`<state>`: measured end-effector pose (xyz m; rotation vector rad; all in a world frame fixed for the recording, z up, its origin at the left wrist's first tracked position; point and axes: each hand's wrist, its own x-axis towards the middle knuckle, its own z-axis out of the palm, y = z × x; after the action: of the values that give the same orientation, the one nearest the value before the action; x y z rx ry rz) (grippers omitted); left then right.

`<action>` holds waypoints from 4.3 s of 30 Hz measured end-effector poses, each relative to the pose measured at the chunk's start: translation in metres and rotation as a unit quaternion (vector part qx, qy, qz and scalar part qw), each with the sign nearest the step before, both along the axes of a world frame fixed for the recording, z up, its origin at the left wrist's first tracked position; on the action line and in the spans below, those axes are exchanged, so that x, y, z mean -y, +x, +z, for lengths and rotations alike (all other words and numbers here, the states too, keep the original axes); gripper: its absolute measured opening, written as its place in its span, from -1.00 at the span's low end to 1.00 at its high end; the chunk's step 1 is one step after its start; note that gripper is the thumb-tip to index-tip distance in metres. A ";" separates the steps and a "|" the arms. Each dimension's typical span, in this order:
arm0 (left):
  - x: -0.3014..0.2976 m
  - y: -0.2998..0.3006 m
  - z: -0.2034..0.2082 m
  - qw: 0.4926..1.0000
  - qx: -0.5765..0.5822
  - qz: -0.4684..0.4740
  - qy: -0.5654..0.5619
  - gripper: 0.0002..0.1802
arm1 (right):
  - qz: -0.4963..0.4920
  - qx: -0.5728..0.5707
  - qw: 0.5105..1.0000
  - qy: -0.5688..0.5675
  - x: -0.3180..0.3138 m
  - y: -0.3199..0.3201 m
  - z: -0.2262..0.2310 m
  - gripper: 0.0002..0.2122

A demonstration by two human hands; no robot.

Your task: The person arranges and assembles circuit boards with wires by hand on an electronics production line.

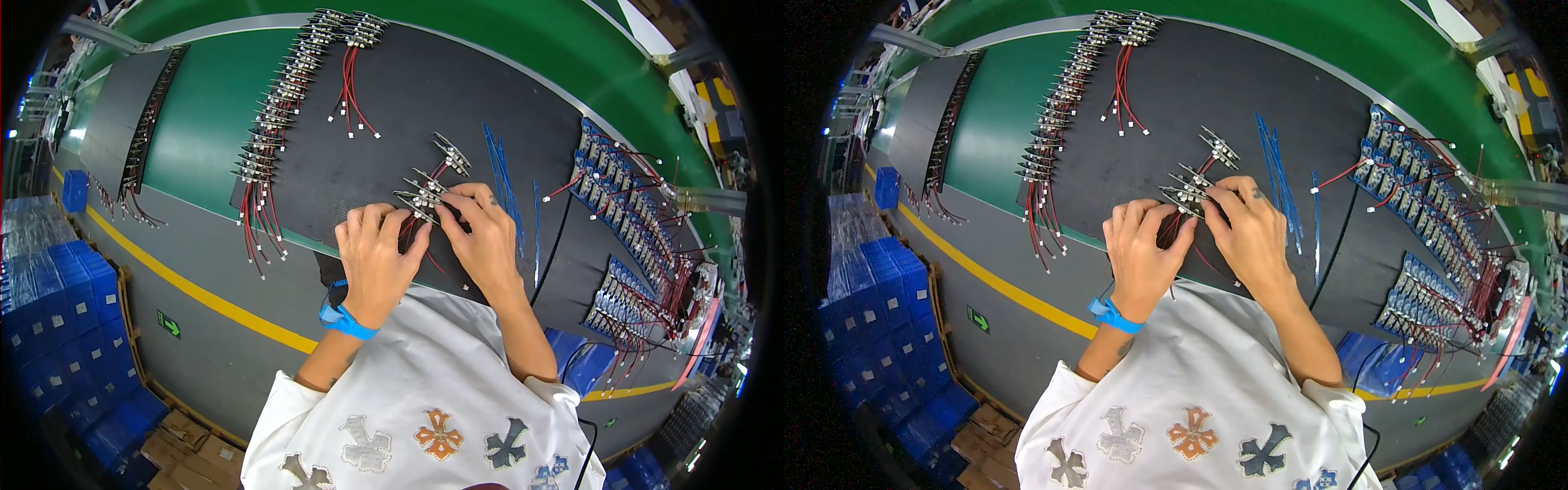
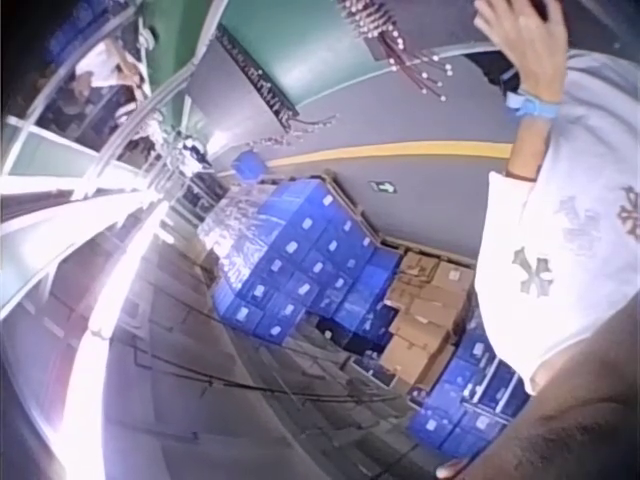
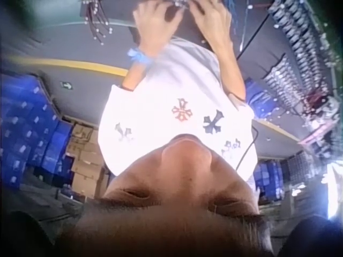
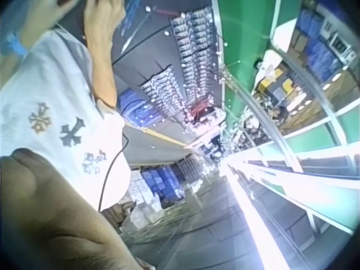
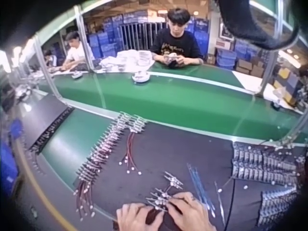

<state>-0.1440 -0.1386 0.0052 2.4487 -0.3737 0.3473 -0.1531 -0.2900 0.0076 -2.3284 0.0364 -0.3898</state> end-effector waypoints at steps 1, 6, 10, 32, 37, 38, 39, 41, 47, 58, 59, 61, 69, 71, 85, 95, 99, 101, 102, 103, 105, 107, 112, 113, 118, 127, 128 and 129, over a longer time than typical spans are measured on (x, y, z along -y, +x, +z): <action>0.001 0.000 0.000 1.000 0.003 -0.005 0.012 -0.73 | -0.006 -0.002 1.000 0.001 0.000 0.000 0.000 -0.89; 0.002 0.005 0.006 0.999 0.000 -0.020 0.035 -0.72 | -0.018 -0.021 1.000 0.012 0.000 -0.001 0.006 -0.88; -0.003 0.014 0.007 0.998 -0.019 -0.050 0.039 -0.77 | -0.063 0.064 0.996 0.024 0.010 0.016 0.008 -0.84; -0.010 0.004 0.006 0.998 -0.055 0.003 0.019 -0.35 | 0.014 -0.044 0.998 0.050 0.011 0.017 0.023 -0.81; -0.003 0.008 0.011 0.998 -0.054 -0.015 -0.006 -0.15 | 0.035 -0.021 0.998 0.047 0.002 0.013 0.022 -0.80; -0.003 0.009 0.009 0.999 -0.044 -0.028 0.001 -0.12 | 0.004 0.002 0.998 0.055 0.001 0.016 0.022 -0.80; -0.003 0.011 0.003 0.998 -0.038 -0.043 0.010 -0.11 | -0.001 -0.010 0.999 0.049 0.003 0.018 0.020 -0.79; -0.003 0.012 0.001 0.998 -0.045 -0.041 0.007 -0.12 | 0.019 -0.028 0.998 0.053 0.008 0.020 0.015 -0.78; -0.001 0.013 -0.002 0.998 -0.046 -0.024 -0.039 -0.12 | 0.041 -0.083 0.992 0.092 0.014 0.019 0.015 -0.79; -0.002 0.019 -0.003 0.996 -0.033 -0.073 -0.034 -0.05 | 0.234 -0.171 0.957 -0.006 0.041 0.034 0.044 -0.28; -0.003 0.020 -0.006 0.996 -0.029 -0.074 -0.030 -0.06 | 0.256 -0.187 0.948 -0.021 0.041 0.039 0.045 -0.23; -0.003 0.022 -0.008 0.997 -0.020 -0.075 -0.028 -0.07 | 0.277 -0.199 0.939 -0.039 0.043 0.045 0.046 -0.19; -0.012 0.022 -0.005 0.993 -0.019 -0.104 -0.043 -0.11 | 0.312 -0.229 0.917 -0.094 0.041 0.048 0.050 -0.32; -0.012 0.019 -0.002 0.994 -0.022 -0.103 -0.041 -0.11 | 0.317 -0.216 0.919 -0.089 0.041 0.047 0.049 -0.32; -0.014 0.017 0.002 0.991 -0.029 -0.125 -0.038 -0.04 | 0.333 -0.159 0.924 -0.100 0.042 0.046 0.040 -0.31; -0.011 0.021 -0.002 0.993 -0.027 -0.111 0.000 -0.12 | 0.335 -0.207 0.913 -0.101 0.041 0.051 0.043 -0.28; -0.013 0.022 0.001 0.993 -0.025 -0.114 0.004 -0.13 | 0.348 -0.198 0.910 -0.111 0.045 0.052 0.042 -0.27; -0.014 0.021 0.003 0.993 -0.014 -0.111 0.026 -0.11 | 0.342 -0.203 0.911 -0.106 0.045 0.050 0.044 -0.26; -0.015 0.020 0.003 0.993 -0.003 -0.105 0.047 -0.09 | 0.338 -0.207 0.912 -0.101 0.044 0.050 0.046 -0.26; -0.015 0.020 0.003 0.993 -0.003 -0.105 0.048 -0.09 | 0.339 -0.207 0.912 -0.101 0.044 0.050 0.046 -0.26; -0.014 0.019 0.001 0.994 0.013 -0.074 0.078 -0.04 | 0.309 -0.195 0.930 -0.029 0.044 0.048 0.046 -0.25; -0.012 0.017 0.000 0.995 0.007 -0.069 0.075 -0.02 | 0.306 -0.207 0.929 -0.017 0.048 0.044 0.046 -0.25; -0.017 0.013 0.009 0.995 -0.024 -0.082 0.052 0.06 | 0.290 -0.183 0.939 0.000 0.052 0.032 0.040 -0.32; -0.021 0.008 0.011 0.996 -0.039 -0.071 0.039 0.09 | 0.252 -0.175 0.952 0.008 0.050 0.029 0.037 -0.38; -0.042 -0.025 0.012 0.995 -0.089 0.025 -0.031 -0.13 | 0.175 -0.156 0.971 0.039 0.040 0.022 0.028 -0.54; -0.053 -0.080 -0.003 0.982 -0.144 0.095 -0.072 -0.16 | 0.096 -0.111 0.988 0.040 0.024 0.012 0.025 -0.56; -0.054 -0.078 -0.003 0.990 -0.114 0.078 -0.037 -0.17 | 0.102 -0.113 0.988 0.040 0.020 0.011 0.028 -0.56; -0.052 -0.075 0.003 0.992 -0.093 0.085 0.003 -0.26 | 0.097 -0.119 0.988 0.020 0.017 0.011 0.030 -0.55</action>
<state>-0.2186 -0.0868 0.0082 2.4998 -0.0877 0.1855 -0.1421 -0.3070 0.0380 -2.3013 -0.0653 -0.0125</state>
